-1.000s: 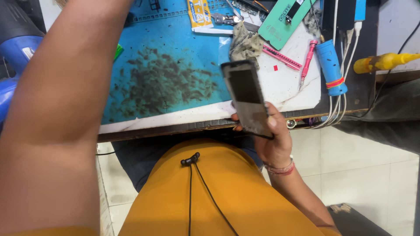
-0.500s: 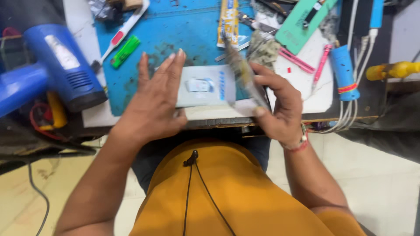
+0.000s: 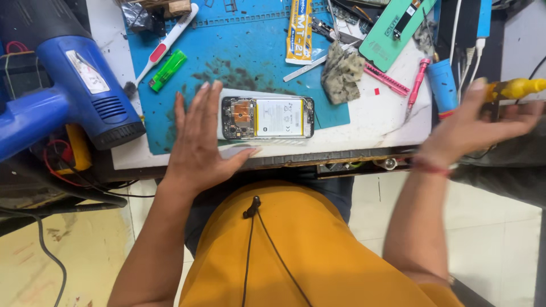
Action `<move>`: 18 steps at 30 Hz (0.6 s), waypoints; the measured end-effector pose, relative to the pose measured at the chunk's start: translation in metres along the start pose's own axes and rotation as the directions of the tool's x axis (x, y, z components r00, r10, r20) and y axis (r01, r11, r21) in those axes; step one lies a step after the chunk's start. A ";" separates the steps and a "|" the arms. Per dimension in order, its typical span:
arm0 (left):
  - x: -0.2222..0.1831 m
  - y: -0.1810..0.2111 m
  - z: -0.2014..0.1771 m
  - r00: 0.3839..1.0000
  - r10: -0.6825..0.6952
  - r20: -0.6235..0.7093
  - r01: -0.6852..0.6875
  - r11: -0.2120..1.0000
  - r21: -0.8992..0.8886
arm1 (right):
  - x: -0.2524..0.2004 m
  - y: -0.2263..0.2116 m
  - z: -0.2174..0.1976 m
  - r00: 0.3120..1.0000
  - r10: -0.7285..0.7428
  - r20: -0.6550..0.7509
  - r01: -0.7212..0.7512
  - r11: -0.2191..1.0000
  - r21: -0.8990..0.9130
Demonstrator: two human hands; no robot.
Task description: The person disassembles a smartphone, removes the back cover and battery, and cleans the internal frame with a cloth. They handle the battery and back cover separately, then reposition the phone on the workbench.
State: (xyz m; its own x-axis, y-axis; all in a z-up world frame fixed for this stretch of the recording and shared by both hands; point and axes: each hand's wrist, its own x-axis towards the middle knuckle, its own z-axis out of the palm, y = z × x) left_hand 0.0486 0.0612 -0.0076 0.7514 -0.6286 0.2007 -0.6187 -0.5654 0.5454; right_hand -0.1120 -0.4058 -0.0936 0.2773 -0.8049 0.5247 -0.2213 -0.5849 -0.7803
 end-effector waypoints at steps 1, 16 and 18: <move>0.002 -0.001 0.002 1.000 0.013 0.001 -0.013 1.000 0.010 | 0.025 0.023 -0.004 1.000 -0.004 0.016 0.003 0.999 0.048; 0.007 0.001 0.007 0.998 -0.056 0.002 0.056 0.996 0.071 | 0.012 -0.164 0.092 0.789 -0.088 0.609 -0.308 0.801 0.514; 0.009 0.002 0.008 0.998 -0.058 0.006 0.057 0.996 0.075 | -0.002 -0.226 0.121 0.595 -0.371 0.713 -0.217 0.780 0.587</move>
State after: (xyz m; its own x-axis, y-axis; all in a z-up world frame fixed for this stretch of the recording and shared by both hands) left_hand 0.0525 0.0497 -0.0108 0.7843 -0.5983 0.1640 -0.5904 -0.6389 0.4932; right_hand 0.0502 -0.2596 0.0404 0.9138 -0.1900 0.3590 0.3162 -0.2221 -0.9223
